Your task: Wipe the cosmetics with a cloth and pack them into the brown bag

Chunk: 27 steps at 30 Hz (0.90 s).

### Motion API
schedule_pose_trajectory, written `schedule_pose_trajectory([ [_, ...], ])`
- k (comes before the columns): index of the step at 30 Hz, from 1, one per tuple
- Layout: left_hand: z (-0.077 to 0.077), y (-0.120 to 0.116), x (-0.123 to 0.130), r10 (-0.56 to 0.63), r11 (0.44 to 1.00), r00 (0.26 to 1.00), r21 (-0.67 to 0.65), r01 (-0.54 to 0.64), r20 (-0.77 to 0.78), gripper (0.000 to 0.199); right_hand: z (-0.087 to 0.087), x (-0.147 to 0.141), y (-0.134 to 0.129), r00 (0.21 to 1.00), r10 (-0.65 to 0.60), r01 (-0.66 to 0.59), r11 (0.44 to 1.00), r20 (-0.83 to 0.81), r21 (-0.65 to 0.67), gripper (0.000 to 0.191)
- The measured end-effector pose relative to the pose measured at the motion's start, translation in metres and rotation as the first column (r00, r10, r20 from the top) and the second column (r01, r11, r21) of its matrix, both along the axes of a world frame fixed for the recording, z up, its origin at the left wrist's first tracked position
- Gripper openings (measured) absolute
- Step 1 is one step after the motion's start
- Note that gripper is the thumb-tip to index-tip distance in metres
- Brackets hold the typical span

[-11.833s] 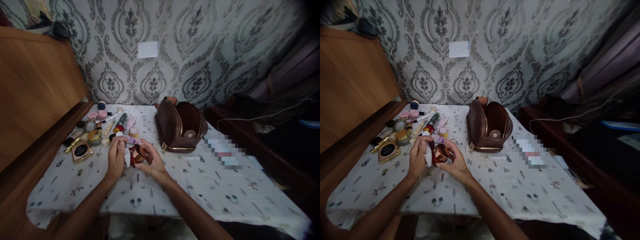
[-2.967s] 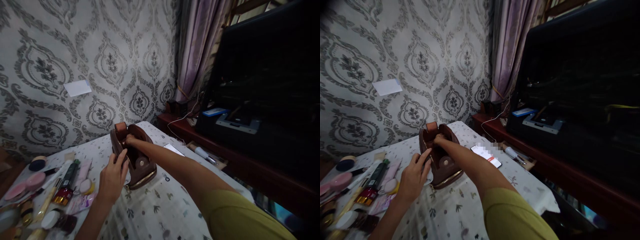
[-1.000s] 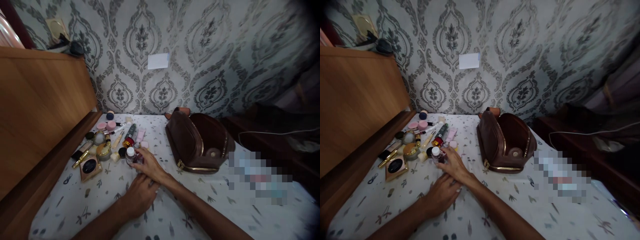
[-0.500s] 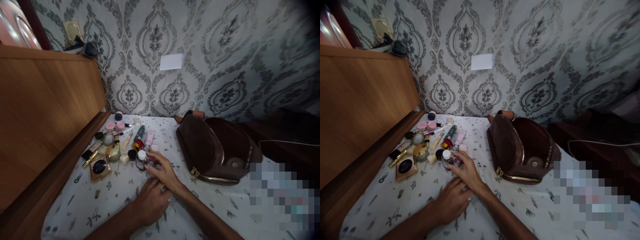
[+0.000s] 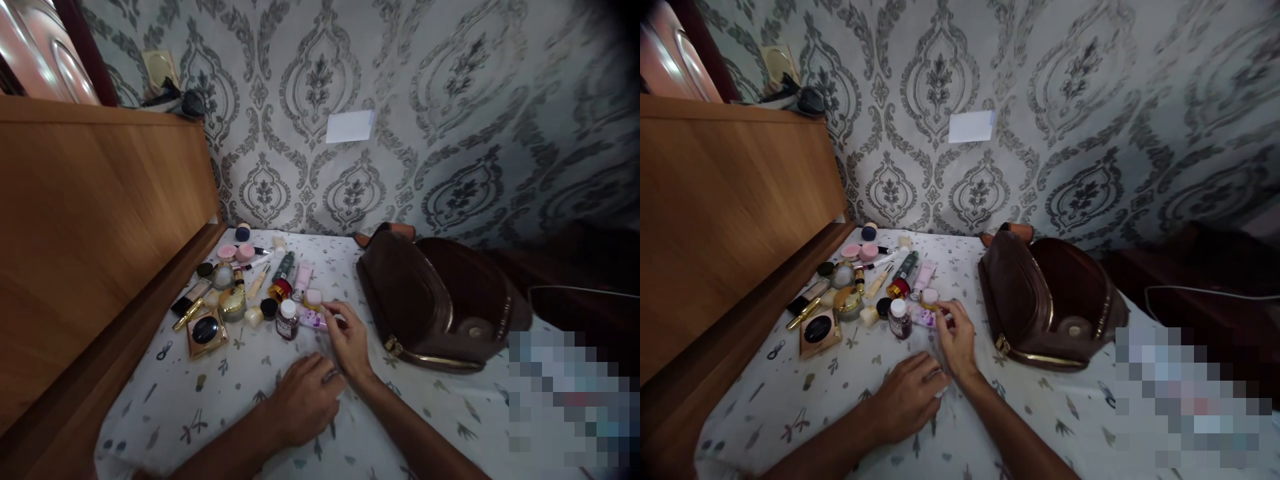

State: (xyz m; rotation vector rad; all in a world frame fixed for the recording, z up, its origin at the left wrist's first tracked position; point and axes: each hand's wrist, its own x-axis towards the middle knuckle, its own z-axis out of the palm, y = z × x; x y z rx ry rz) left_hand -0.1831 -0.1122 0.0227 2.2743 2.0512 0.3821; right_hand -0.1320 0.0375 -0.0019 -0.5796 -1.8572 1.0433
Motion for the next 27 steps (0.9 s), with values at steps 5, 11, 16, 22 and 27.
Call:
schedule_pose_trajectory([
  [5, -0.002, 0.001, 0.001, -0.012, 1.0, 1.0, 0.009, 0.012, -0.002, 0.016, -0.011, -0.003, 0.008, 0.988, 0.015, -0.026, 0.997, 0.156, 0.072, 0.022],
  [11, -0.005, 0.0, 0.003, -0.021, 0.998, 1.0, 0.061, 0.02, 0.019, 0.017, -0.017, -0.005, 0.008, 0.976, 0.051, -0.075, 0.992, 0.212, 0.106, 0.023],
  [16, -0.006, -0.001, 0.002, -0.021, 0.993, 0.998, 0.114, 0.014, 0.06, 0.017, -0.011, -0.001, 0.005, 0.973, 0.087, -0.114, 0.987, 0.214, 0.118, 0.023],
  [22, 0.002, -0.002, 0.006, -0.023, 0.985, 0.979, 0.174, -0.013, 0.202, 0.021, -0.01, 0.0, 0.001, 0.969, 0.047, -0.103, 0.969, 0.242, 0.225, 0.02],
  [27, 0.025, -0.026, 0.024, -0.054, 0.996, 0.865, -0.031, 0.08, 0.499, 0.018, -0.014, -0.002, 0.002, 0.964, 0.042, -0.109, 0.963, 0.263, 0.246, 0.014],
])
